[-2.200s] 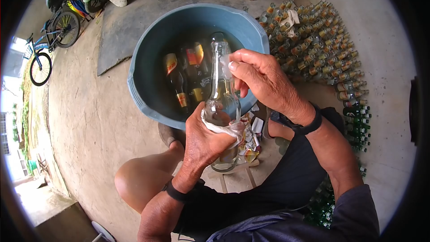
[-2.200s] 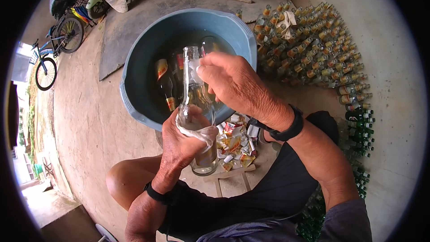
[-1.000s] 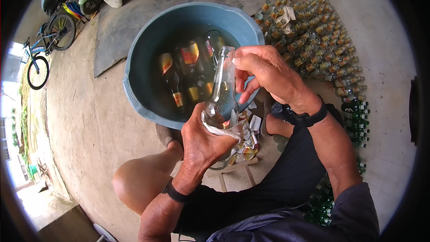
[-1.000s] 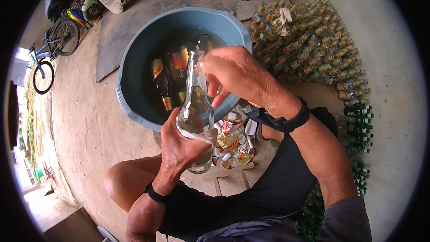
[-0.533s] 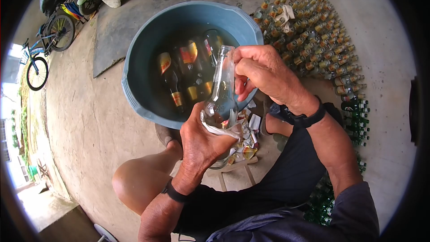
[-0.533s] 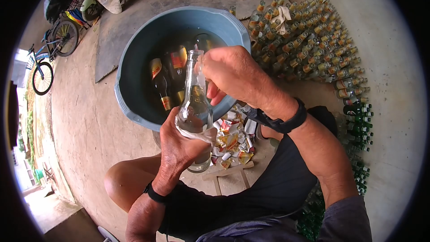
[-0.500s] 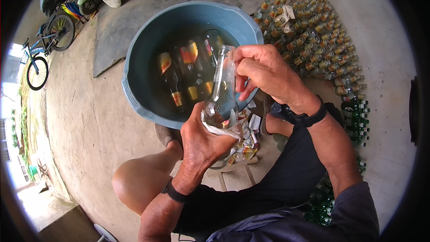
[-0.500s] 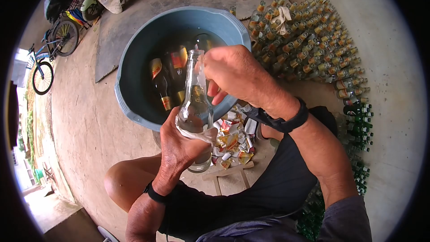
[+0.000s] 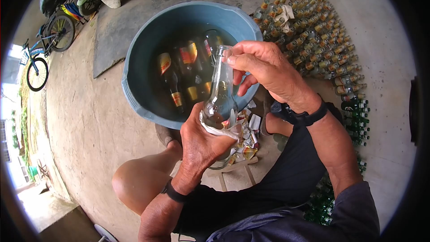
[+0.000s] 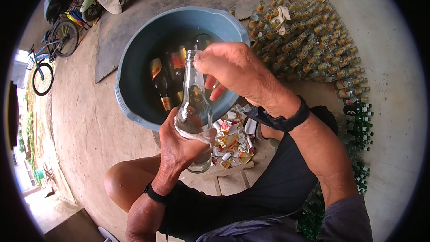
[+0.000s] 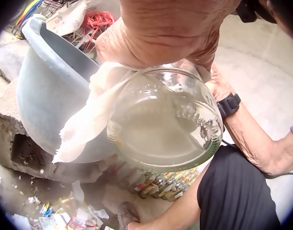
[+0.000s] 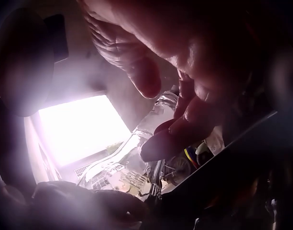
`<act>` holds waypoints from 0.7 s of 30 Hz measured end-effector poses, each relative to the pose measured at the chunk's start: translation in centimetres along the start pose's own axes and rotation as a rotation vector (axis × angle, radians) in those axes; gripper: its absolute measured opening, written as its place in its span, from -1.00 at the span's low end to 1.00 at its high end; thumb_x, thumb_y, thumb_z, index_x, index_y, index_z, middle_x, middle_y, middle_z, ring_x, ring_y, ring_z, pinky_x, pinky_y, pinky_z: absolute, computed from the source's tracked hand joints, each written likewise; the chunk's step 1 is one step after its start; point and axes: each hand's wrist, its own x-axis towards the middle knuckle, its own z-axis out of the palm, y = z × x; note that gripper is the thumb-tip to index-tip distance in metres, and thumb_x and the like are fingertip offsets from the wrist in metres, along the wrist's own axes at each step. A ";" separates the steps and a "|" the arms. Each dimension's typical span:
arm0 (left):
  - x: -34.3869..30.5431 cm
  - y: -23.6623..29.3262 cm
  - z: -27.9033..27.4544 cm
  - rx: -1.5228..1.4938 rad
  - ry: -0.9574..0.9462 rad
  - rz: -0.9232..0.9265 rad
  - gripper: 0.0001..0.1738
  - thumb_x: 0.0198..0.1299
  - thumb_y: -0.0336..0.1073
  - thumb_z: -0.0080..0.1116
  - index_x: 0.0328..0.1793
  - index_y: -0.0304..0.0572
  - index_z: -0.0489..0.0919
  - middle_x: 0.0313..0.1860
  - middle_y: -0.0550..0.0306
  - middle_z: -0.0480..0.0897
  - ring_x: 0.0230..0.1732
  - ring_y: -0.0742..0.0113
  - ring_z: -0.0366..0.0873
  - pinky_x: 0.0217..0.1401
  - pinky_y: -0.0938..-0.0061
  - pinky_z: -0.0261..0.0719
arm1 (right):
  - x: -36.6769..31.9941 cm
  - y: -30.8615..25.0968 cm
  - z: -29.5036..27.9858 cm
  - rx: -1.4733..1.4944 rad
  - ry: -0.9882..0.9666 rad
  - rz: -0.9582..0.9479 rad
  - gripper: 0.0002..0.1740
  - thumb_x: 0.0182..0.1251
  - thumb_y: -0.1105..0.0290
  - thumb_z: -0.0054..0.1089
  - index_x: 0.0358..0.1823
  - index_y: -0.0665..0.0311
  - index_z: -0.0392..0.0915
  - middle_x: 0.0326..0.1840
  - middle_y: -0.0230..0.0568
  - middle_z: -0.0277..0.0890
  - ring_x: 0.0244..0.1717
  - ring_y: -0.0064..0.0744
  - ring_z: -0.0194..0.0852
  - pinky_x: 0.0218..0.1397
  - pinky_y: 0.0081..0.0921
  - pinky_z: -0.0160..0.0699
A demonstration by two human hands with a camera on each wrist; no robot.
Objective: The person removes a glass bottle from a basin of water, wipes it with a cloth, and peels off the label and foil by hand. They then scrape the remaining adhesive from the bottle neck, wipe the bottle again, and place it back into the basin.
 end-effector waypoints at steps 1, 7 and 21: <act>0.0 0.0 0.0 0.008 -0.001 -0.001 -0.44 -0.05 -0.30 0.67 -0.01 -0.33 0.55 -0.24 0.22 0.72 -0.19 0.53 0.64 -0.04 0.50 0.67 | 0.0 0.1 0.0 0.024 0.001 0.015 -0.66 0.58 0.24 0.21 0.01 0.45 0.67 -0.23 -0.27 0.62 -0.31 -0.55 0.66 -0.35 -0.50 0.76; -0.1 -0.2 0.0 -0.039 -0.025 0.030 -0.43 -0.07 -0.31 0.68 0.00 -0.30 0.55 -0.26 0.24 0.71 -0.20 0.54 0.63 -0.04 0.51 0.67 | 0.1 1.0 0.0 0.111 0.013 0.052 -0.75 0.54 0.31 0.19 -0.10 0.40 0.64 -0.26 -0.29 0.59 -0.36 -0.59 0.59 -0.43 -0.53 0.63; -0.1 0.2 -0.3 -0.071 -0.101 0.036 -0.45 -0.02 -0.32 0.66 -0.04 -0.33 0.51 -0.27 0.26 0.69 -0.21 0.59 0.60 -0.09 0.56 0.64 | -0.3 0.6 0.7 0.228 0.042 0.053 -0.77 0.41 0.32 0.15 -0.10 0.33 0.66 -0.30 -0.32 0.60 -0.27 -0.56 0.57 -0.26 -0.53 0.57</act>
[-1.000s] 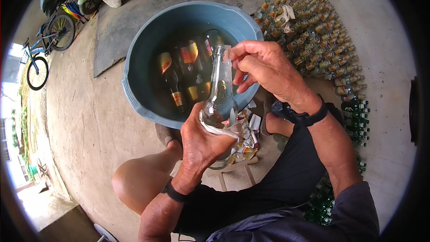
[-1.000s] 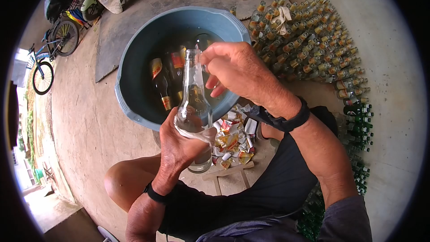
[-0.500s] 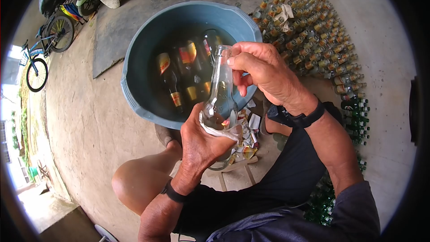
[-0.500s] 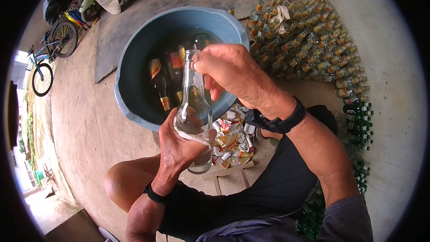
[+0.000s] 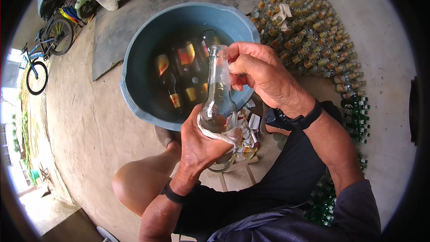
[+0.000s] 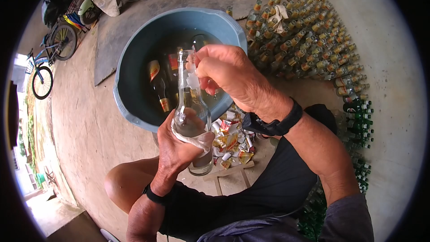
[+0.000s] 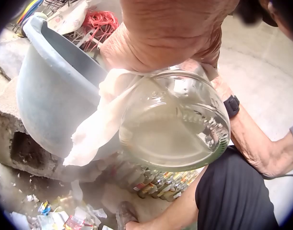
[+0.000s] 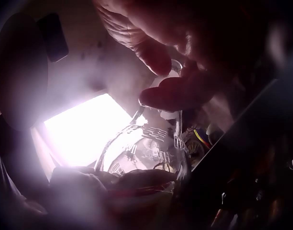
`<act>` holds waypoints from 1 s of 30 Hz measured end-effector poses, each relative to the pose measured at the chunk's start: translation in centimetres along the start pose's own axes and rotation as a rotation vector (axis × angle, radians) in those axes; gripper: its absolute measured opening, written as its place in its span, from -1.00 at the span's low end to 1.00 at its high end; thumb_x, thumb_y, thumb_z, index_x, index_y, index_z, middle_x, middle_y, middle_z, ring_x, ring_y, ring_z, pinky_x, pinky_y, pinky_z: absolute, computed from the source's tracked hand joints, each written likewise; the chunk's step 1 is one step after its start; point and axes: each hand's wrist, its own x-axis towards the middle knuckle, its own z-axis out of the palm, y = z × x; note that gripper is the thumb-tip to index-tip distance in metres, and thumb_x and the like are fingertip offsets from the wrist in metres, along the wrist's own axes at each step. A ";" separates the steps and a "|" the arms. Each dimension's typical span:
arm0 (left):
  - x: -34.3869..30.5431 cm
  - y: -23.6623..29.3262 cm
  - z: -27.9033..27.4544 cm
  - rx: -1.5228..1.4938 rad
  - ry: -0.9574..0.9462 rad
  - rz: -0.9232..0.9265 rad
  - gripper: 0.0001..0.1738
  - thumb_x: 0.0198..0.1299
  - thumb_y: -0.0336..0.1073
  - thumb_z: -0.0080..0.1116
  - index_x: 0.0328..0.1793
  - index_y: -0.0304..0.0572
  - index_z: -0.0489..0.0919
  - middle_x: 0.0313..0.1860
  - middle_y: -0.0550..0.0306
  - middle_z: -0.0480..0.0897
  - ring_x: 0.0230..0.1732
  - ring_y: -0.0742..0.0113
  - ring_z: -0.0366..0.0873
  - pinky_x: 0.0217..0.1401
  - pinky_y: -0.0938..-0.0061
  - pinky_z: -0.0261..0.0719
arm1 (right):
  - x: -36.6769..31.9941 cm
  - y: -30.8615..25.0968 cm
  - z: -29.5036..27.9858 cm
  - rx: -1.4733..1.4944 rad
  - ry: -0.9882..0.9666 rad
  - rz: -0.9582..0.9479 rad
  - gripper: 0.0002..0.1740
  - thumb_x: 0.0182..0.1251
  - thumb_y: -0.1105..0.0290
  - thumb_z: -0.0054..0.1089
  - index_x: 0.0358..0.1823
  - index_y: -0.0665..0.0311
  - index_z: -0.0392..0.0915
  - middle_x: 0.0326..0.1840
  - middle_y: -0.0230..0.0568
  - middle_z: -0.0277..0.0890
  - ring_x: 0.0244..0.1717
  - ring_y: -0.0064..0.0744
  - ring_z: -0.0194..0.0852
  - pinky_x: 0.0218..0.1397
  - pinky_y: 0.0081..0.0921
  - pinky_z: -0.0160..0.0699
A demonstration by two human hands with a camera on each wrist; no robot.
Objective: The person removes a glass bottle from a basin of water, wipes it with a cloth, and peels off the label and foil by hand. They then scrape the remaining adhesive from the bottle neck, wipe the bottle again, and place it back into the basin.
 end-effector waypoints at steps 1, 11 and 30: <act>0.0 0.0 0.0 0.012 -0.007 -0.001 -0.45 -0.02 -0.32 0.66 -0.03 -0.33 0.51 -0.28 0.27 0.69 -0.21 0.60 0.59 -0.10 0.57 0.64 | 0.0 0.1 0.1 0.007 0.009 -0.005 -0.75 0.42 0.31 0.15 -0.08 0.32 0.66 -0.25 -0.32 0.61 -0.22 -0.55 0.57 -0.22 -0.53 0.56; 0.0 0.1 0.2 -0.012 -0.010 -0.024 -0.45 -0.06 -0.30 0.69 -0.05 -0.28 0.53 -0.29 0.26 0.70 -0.21 0.58 0.63 -0.08 0.55 0.67 | 0.2 1.3 1.2 0.331 -0.111 0.021 -0.61 0.54 0.29 0.05 0.22 0.38 0.55 0.08 -0.10 0.64 0.12 -0.19 0.71 0.28 -0.21 0.66; 0.0 0.1 -0.1 0.063 -0.045 0.029 -0.42 -0.08 -0.30 0.70 0.02 -0.28 0.58 -0.25 0.19 0.76 -0.20 0.53 0.71 -0.03 0.51 0.72 | 0.0 1.3 1.1 0.460 -0.148 0.069 -0.58 0.54 0.31 0.00 0.28 0.40 0.51 0.13 0.02 0.66 0.18 -0.01 0.71 0.43 -0.02 0.62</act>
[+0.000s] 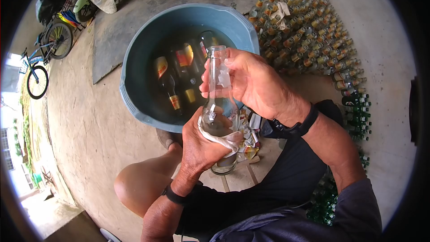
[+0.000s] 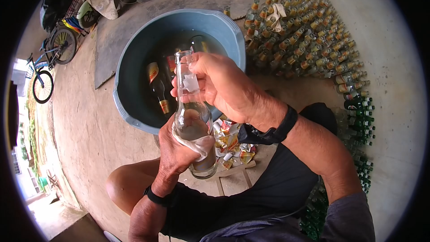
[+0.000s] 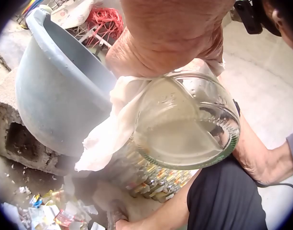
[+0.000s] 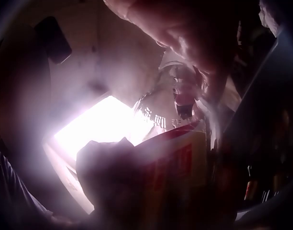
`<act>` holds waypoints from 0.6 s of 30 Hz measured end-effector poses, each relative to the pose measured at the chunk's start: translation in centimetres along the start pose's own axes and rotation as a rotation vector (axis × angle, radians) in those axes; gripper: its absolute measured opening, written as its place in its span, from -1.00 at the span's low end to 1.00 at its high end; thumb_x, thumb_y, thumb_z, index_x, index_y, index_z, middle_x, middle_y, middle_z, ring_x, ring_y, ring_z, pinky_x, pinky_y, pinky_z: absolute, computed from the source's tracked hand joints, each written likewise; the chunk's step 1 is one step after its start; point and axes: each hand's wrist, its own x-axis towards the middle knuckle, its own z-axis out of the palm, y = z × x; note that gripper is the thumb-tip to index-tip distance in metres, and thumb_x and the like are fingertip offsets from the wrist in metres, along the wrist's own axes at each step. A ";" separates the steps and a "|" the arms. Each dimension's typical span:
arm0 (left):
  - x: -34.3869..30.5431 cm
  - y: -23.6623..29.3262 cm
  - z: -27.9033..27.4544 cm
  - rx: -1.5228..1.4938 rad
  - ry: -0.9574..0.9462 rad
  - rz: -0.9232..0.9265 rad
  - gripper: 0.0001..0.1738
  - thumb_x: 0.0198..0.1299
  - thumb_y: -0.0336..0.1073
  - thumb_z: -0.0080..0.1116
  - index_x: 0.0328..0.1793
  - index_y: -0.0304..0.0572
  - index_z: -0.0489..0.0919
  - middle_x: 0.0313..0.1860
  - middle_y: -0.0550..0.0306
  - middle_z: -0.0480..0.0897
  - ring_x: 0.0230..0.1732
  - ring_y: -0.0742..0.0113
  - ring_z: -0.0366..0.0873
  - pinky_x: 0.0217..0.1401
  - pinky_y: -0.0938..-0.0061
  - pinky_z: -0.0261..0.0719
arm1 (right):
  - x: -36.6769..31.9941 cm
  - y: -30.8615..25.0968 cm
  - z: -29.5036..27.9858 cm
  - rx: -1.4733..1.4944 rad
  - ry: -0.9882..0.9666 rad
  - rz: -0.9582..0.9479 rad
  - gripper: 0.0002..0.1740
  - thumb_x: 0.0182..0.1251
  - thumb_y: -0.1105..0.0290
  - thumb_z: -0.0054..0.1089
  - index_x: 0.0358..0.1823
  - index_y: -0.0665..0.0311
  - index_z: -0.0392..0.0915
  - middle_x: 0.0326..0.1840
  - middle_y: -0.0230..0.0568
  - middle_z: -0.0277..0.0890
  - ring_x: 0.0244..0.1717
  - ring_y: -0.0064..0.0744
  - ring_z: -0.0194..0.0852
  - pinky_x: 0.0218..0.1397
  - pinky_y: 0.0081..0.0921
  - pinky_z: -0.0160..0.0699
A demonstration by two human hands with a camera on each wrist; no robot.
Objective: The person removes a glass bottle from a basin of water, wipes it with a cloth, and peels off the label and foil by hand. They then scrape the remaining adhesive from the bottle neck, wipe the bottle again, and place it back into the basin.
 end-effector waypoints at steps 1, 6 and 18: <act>0.0 0.0 0.0 0.012 0.003 0.006 -0.42 -0.08 -0.31 0.70 0.02 -0.28 0.58 -0.24 0.19 0.76 -0.19 0.53 0.71 -0.03 0.51 0.72 | 0.0 0.1 0.0 -0.007 -0.007 -0.012 -0.58 0.53 0.31 0.00 0.28 0.40 0.51 0.13 0.02 0.66 0.18 -0.01 0.71 0.42 -0.02 0.62; 0.0 -0.1 -0.1 -0.017 -0.008 -0.017 -0.41 -0.08 -0.33 0.70 0.04 -0.28 0.58 -0.22 0.18 0.77 -0.19 0.52 0.71 -0.03 0.50 0.72 | 0.0 0.5 -0.2 -0.020 -0.027 -0.040 -0.58 0.52 0.33 -0.02 0.28 0.40 0.52 0.13 0.01 0.66 0.16 -0.02 0.71 0.42 -0.01 0.62; 0.0 0.0 -0.1 -0.001 -0.036 0.018 -0.41 -0.09 -0.39 0.69 0.07 -0.27 0.58 -0.23 0.21 0.77 -0.20 0.56 0.68 -0.04 0.51 0.70 | -0.2 0.1 0.1 0.033 -0.014 -0.022 -0.57 0.53 0.33 -0.04 0.30 0.40 0.50 0.15 0.02 0.65 0.18 -0.02 0.70 0.44 -0.02 0.61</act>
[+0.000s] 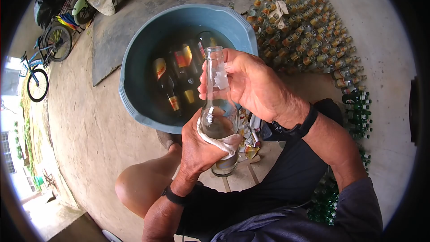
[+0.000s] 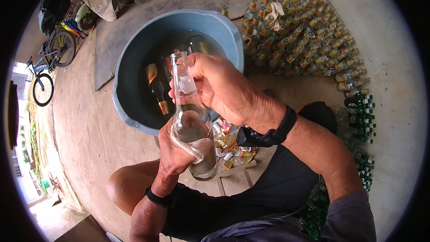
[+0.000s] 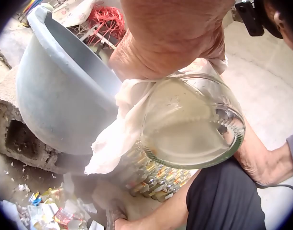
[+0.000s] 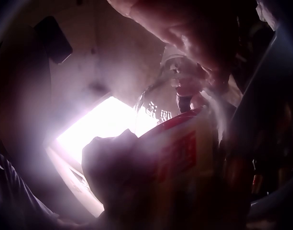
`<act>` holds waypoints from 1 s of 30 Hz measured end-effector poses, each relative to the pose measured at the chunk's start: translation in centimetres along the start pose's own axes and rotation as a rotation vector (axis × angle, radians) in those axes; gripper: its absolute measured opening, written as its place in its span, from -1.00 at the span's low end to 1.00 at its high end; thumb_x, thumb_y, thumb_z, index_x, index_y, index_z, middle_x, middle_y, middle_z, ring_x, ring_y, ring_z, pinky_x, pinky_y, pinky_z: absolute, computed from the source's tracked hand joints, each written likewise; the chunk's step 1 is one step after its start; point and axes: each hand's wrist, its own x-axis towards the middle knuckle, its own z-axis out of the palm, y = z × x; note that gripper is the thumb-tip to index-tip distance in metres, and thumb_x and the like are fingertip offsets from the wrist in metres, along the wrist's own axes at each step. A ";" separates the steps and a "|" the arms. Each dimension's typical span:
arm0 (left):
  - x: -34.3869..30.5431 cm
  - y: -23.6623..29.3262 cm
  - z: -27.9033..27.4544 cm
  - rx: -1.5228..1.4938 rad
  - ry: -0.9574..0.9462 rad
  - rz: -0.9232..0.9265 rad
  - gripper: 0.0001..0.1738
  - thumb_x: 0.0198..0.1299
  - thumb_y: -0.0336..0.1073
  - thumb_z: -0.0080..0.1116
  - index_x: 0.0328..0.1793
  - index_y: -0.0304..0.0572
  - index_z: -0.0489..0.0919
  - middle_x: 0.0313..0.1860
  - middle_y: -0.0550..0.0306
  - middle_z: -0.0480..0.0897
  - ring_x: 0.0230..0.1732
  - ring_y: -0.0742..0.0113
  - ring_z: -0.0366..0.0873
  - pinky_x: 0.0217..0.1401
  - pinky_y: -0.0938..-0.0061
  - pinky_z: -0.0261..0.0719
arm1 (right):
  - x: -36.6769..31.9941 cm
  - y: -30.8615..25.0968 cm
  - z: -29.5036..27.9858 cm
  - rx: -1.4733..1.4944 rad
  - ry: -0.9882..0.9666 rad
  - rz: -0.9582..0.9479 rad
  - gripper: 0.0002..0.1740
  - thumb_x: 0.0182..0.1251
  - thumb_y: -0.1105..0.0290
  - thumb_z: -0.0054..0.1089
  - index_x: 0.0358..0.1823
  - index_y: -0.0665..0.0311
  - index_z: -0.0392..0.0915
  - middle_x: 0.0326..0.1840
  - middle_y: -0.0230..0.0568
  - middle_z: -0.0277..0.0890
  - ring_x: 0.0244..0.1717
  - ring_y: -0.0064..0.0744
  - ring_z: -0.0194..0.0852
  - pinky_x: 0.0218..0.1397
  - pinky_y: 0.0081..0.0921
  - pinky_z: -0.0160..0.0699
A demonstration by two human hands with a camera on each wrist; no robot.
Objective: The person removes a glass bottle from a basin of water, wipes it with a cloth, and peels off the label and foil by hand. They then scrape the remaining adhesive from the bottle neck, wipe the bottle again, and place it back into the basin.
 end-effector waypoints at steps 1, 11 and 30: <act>0.0 0.0 -0.1 -0.002 -0.004 0.004 -0.41 -0.09 -0.39 0.68 0.07 -0.26 0.59 -0.23 0.22 0.77 -0.20 0.56 0.67 -0.04 0.51 0.70 | 0.0 0.1 -0.1 0.002 -0.011 -0.004 -0.56 0.52 0.34 -0.05 0.30 0.40 0.50 0.16 0.02 0.65 0.18 -0.02 0.70 0.44 -0.02 0.61; 0.0 0.2 0.0 -0.012 0.003 -0.013 -0.41 -0.08 -0.37 0.68 0.06 -0.27 0.57 -0.24 0.22 0.76 -0.20 0.56 0.66 -0.04 0.53 0.69 | -0.2 0.0 -0.1 -0.014 -0.005 -0.003 -0.56 0.50 0.36 -0.02 0.30 0.41 0.52 0.17 0.00 0.65 0.21 -0.03 0.70 0.45 -0.03 0.60; -0.1 0.2 0.4 -0.021 0.066 -0.095 -0.47 -0.14 -0.34 0.63 -0.02 -0.20 0.61 -0.24 0.22 0.74 -0.19 0.49 0.68 0.02 0.45 0.71 | -0.9 -1.1 0.2 -0.296 -0.005 -0.008 -0.57 0.55 0.38 -0.09 0.27 0.54 0.48 0.15 -0.01 0.58 0.19 -0.13 0.71 0.39 -0.21 0.74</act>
